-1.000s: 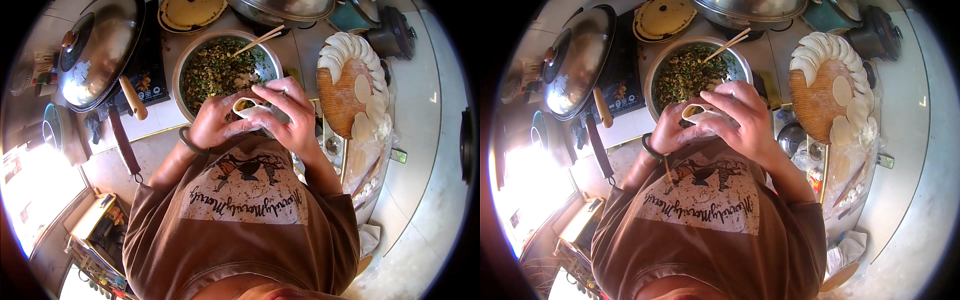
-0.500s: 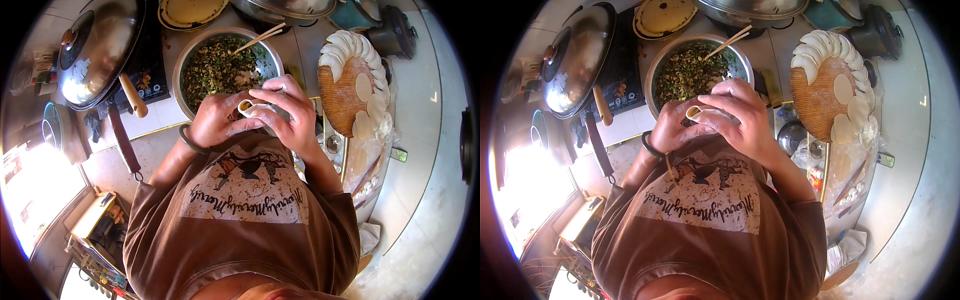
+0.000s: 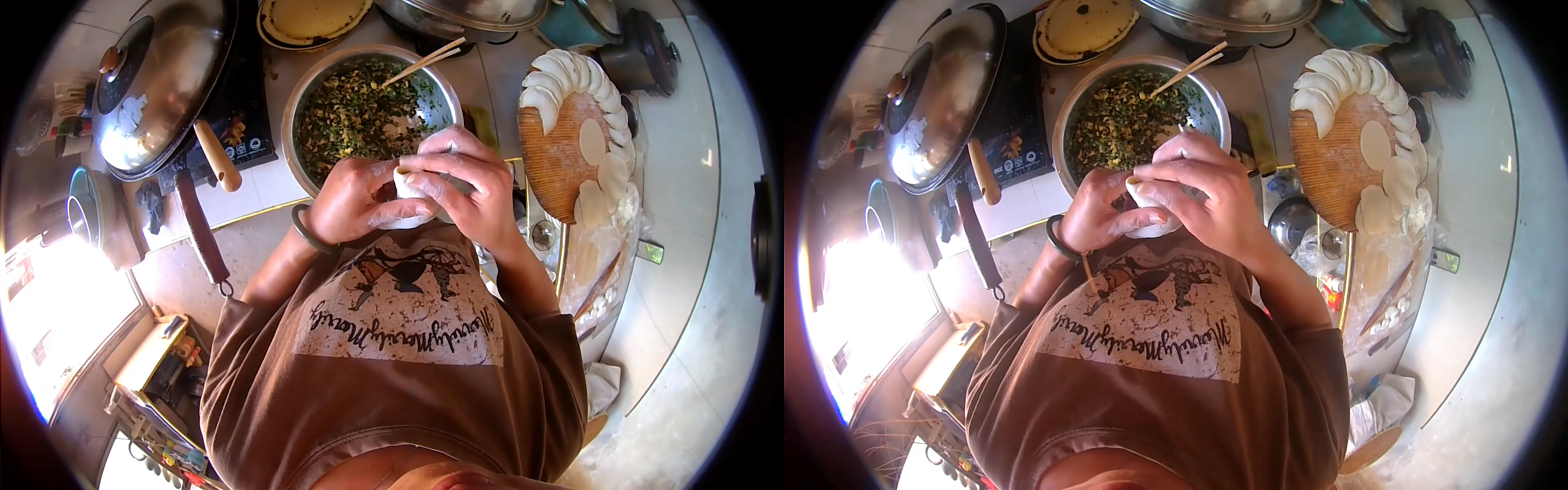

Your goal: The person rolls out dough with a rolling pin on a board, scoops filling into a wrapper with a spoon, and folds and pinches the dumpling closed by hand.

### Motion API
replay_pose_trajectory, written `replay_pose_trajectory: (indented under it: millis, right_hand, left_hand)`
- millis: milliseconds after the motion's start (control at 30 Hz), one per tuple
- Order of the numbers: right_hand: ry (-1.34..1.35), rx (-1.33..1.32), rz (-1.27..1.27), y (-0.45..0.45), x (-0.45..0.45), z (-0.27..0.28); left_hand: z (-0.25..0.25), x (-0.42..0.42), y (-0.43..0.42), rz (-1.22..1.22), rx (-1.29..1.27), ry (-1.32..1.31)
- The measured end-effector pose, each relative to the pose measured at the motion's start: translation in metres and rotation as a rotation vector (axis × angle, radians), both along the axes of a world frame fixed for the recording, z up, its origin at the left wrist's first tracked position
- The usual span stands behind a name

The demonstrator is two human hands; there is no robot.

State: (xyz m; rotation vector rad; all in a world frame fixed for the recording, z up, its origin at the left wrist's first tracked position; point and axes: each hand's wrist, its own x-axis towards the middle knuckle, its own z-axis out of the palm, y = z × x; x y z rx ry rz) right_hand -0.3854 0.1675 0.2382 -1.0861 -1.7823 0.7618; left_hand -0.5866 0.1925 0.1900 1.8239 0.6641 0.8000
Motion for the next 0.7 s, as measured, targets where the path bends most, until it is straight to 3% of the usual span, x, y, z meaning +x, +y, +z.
replay_pose_trajectory:
  millis: [700]
  right_hand:
    - [0.091, -0.133, 0.078, 0.007, -0.003, 0.002]
  left_hand:
    - [0.009, -0.001, -0.001, -0.054, -0.081, 0.031]
